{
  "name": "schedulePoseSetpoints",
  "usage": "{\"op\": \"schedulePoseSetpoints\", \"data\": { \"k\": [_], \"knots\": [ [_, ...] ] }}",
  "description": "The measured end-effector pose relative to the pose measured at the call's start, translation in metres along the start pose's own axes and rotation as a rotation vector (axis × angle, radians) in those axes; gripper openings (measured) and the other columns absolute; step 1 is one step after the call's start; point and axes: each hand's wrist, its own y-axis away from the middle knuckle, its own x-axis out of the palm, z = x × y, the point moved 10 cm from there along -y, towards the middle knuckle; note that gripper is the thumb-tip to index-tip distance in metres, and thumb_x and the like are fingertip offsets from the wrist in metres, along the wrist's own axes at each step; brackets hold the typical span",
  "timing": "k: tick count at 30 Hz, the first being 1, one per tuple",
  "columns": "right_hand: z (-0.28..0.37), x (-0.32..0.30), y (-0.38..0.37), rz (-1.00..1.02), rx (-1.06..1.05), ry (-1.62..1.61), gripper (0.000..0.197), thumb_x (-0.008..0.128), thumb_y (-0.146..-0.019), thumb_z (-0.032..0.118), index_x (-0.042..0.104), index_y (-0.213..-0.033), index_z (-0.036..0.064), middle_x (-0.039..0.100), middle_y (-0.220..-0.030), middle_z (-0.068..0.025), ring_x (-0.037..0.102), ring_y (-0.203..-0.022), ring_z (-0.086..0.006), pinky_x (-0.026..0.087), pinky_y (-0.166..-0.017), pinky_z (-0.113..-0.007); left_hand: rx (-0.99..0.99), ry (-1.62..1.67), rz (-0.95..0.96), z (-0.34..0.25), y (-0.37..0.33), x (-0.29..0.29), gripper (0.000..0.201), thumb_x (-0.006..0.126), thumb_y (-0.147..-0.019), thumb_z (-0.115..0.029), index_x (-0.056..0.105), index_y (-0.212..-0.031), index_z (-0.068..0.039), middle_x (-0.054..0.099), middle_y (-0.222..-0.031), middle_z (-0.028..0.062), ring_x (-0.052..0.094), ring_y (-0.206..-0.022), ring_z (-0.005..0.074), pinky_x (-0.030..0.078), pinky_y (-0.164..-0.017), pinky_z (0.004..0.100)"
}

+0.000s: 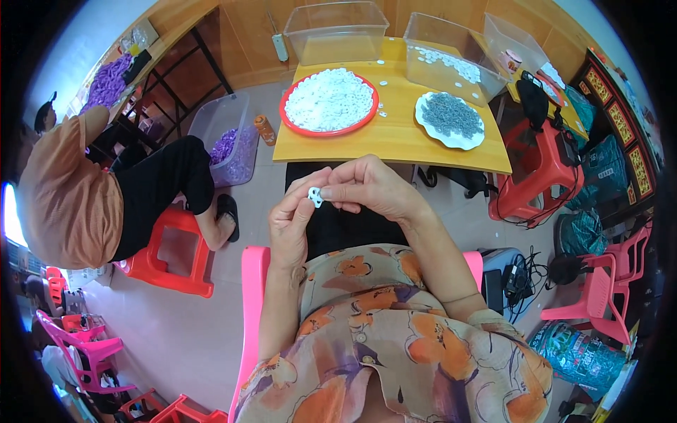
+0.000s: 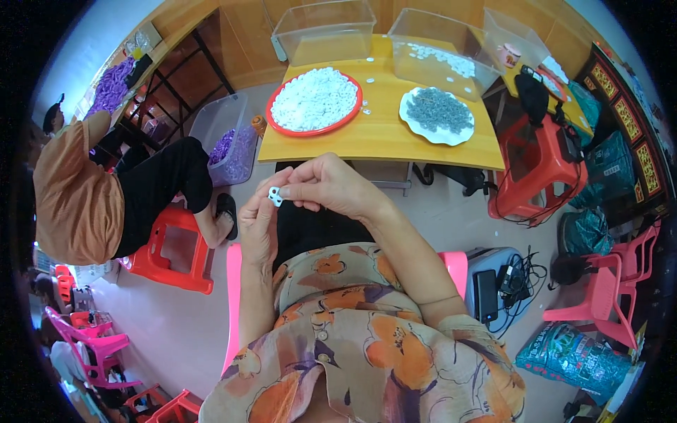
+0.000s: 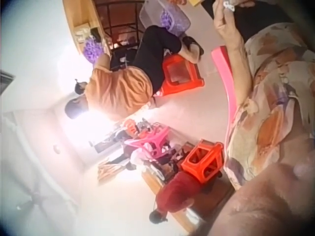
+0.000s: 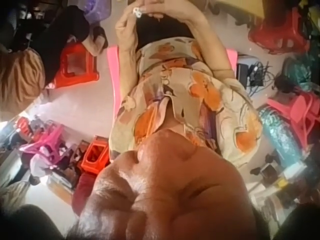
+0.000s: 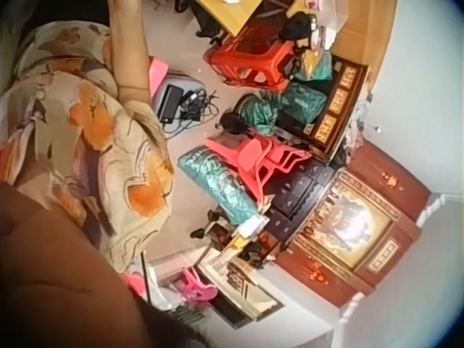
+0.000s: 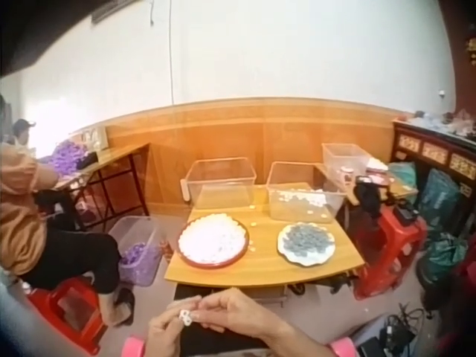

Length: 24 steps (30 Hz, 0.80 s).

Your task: Manually assembling small white plastic components by inserting thin metallic pins into them.

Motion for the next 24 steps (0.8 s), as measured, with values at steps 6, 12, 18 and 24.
{"op": "schedulePoseSetpoints", "data": {
  "k": [6, 12, 18, 24],
  "knots": [
    [0.04, 0.017, 0.006, -0.066, -0.334, 0.454, 0.017, 0.058, -0.086, 0.016, 0.056, -0.083, -0.0008, 0.056, -0.071, -0.006, 0.053, -0.06, -0.017, 0.043, -0.056, -0.026, -0.023, 0.138, -0.118, 0.0, -0.003, -0.01, 0.029, 0.055, -0.089, -0.018, 0.06, -0.108, 0.003, 0.056, -0.116, 0.014, 0.051, -0.109, 0.0202, 0.038, -0.096, 0.0319],
    [0.05, 0.047, 0.007, -0.158, -0.496, 0.839, 0.02, 0.054, -0.086, 0.014, 0.048, -0.102, 0.0041, 0.057, -0.083, -0.022, 0.057, -0.074, -0.0397, 0.046, -0.058, -0.045, -0.119, 0.193, -0.258, 0.003, 0.01, -0.021, 0.028, 0.047, -0.093, -0.018, 0.058, -0.11, 0.003, 0.059, -0.107, 0.0069, 0.055, -0.099, 0.0136, 0.042, -0.09, 0.0279],
    [0.057, 0.05, 0.023, -0.312, -0.462, 1.008, 0.015, 0.055, -0.081, 0.006, 0.052, -0.095, 0.0014, 0.053, -0.062, -0.0196, 0.058, -0.057, -0.0362, 0.043, -0.049, -0.041, -0.026, 0.129, -0.164, -0.011, 0.012, -0.001, 0.026, 0.045, -0.088, -0.003, 0.058, -0.11, 0.003, 0.06, -0.108, 0.0066, 0.053, -0.101, 0.0115, 0.04, -0.092, 0.026],
    [0.061, 0.06, 0.033, -0.33, -0.631, 1.035, 0.015, 0.052, -0.076, 0.005, 0.052, -0.09, 0.0001, 0.05, -0.058, -0.0175, 0.056, -0.051, -0.0343, 0.043, -0.047, -0.038, 0.121, 0.015, -0.207, -0.042, 0.023, 0.005, 0.024, 0.047, -0.089, -0.002, 0.06, -0.109, 0.001, 0.063, -0.107, 0.0073, 0.056, -0.096, 0.0092, 0.044, -0.086, 0.0235]
  ]
}}
